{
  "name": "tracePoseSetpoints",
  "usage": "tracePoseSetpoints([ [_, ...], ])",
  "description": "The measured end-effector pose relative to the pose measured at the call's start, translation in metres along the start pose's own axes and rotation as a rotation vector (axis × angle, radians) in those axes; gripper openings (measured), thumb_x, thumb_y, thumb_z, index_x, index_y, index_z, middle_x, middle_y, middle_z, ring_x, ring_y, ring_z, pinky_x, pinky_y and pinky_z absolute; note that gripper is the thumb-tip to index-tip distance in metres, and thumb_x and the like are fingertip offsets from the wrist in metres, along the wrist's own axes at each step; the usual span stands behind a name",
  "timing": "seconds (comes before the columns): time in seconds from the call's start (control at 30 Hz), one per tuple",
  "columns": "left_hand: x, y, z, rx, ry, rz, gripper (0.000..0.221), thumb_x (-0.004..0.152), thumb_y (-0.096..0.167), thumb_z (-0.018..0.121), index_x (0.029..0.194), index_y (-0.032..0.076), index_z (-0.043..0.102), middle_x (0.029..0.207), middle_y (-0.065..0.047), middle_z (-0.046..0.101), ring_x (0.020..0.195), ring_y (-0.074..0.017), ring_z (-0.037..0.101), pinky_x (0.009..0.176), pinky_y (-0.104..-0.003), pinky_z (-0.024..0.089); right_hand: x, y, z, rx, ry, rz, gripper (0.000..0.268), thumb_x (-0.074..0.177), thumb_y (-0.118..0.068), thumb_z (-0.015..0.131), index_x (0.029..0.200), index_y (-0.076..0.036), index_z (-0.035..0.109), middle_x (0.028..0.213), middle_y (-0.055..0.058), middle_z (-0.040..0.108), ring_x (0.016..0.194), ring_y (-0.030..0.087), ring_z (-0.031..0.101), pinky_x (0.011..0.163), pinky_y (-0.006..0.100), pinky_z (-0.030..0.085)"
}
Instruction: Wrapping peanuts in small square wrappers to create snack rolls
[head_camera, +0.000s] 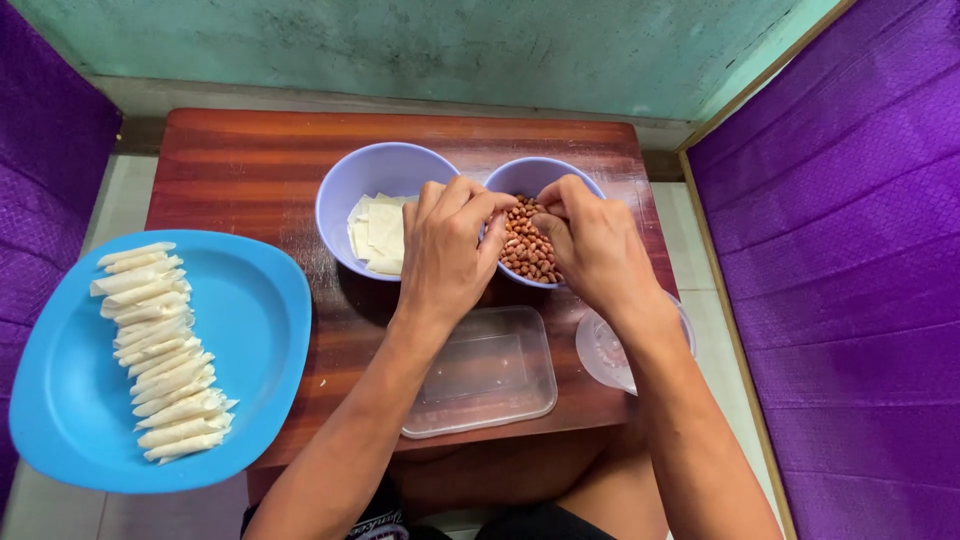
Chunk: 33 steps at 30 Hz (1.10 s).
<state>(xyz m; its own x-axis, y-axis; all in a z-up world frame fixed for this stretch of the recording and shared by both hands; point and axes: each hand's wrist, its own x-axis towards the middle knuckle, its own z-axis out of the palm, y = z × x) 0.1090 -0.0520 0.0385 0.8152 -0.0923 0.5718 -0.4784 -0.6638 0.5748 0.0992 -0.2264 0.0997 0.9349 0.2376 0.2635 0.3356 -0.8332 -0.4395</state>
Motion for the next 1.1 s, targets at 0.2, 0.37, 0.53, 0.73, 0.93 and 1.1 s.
tracePoseSetpoints([
  [0.2, -0.015, 0.015, -0.031, -0.157, 0.095, 0.101, 0.016, 0.099, 0.018, 0.063, 0.11, 0.026, 0.071, 0.093, 0.004, 0.055, 0.095, -0.0213, 0.055, 0.084, -0.036, 0.046, -0.04, -0.033, -0.001, 0.085, 0.142, -0.104, 0.004, 0.103, -0.015, 0.068, 0.106, -0.012, 0.069, 0.084, 0.007, 0.076, 0.08, 0.029, 0.074, 0.069, 0.042, 0.056],
  [0.37, -0.031, 0.0, -0.052, -0.111, 0.124, 0.098, 0.015, 0.098, 0.017, 0.066, 0.11, 0.022, 0.072, 0.094, 0.002, 0.057, 0.094, -0.0234, 0.058, 0.082, -0.038, 0.048, -0.042, -0.028, 0.014, 0.01, 0.157, -0.201, 0.005, 0.103, -0.014, 0.071, 0.104, -0.01, 0.073, 0.087, 0.011, 0.073, 0.087, 0.037, 0.072, 0.072, 0.046, 0.056],
  [0.53, -0.019, -0.018, -0.088, -0.136, 0.178, 0.081, 0.019, 0.101, 0.009, 0.061, 0.114, 0.017, 0.073, 0.095, -0.004, 0.06, 0.092, -0.0274, 0.062, 0.081, -0.038, 0.053, -0.021, -0.045, 0.026, -0.075, 0.217, -0.275, 0.014, 0.098, -0.01, 0.071, 0.111, -0.009, 0.074, 0.098, 0.014, 0.068, 0.093, 0.041, 0.066, 0.078, 0.05, 0.054],
  [0.73, -0.009, -0.044, -0.103, -0.167, 0.15, -0.042, 0.026, 0.1, 0.004, 0.052, 0.117, 0.012, 0.071, 0.091, -0.007, 0.066, 0.087, -0.0274, 0.069, 0.075, -0.034, 0.057, 0.03, -0.052, 0.071, -0.079, 0.065, -0.265, 0.007, 0.092, -0.015, 0.069, 0.097, -0.017, 0.075, 0.082, 0.004, 0.07, 0.088, 0.032, 0.067, 0.072, 0.044, 0.055],
  [0.93, -0.012, -0.051, -0.102, -0.233, 0.166, -0.123, 0.03, 0.101, 0.003, 0.048, 0.119, 0.01, 0.071, 0.092, -0.006, 0.066, 0.086, -0.0255, 0.07, 0.077, -0.037, 0.058, 0.059, -0.057, 0.085, -0.394, -0.129, -0.249, 0.007, 0.086, -0.02, 0.069, 0.084, -0.018, 0.075, 0.071, 0.003, 0.069, 0.087, 0.032, 0.064, 0.073, 0.043, 0.047],
  [1.1, -0.022, -0.04, -0.106, -0.286, 0.125, -0.182, 0.035, 0.099, -0.002, 0.044, 0.122, 0.008, 0.07, 0.094, -0.009, 0.067, 0.086, -0.0255, 0.072, 0.078, -0.037, 0.06, 0.039, -0.079, 0.058, -0.118, -0.308, -0.162, 0.008, 0.086, -0.011, 0.063, 0.084, -0.008, 0.07, 0.076, 0.018, 0.07, 0.085, 0.043, 0.066, 0.07, 0.051, 0.052],
])
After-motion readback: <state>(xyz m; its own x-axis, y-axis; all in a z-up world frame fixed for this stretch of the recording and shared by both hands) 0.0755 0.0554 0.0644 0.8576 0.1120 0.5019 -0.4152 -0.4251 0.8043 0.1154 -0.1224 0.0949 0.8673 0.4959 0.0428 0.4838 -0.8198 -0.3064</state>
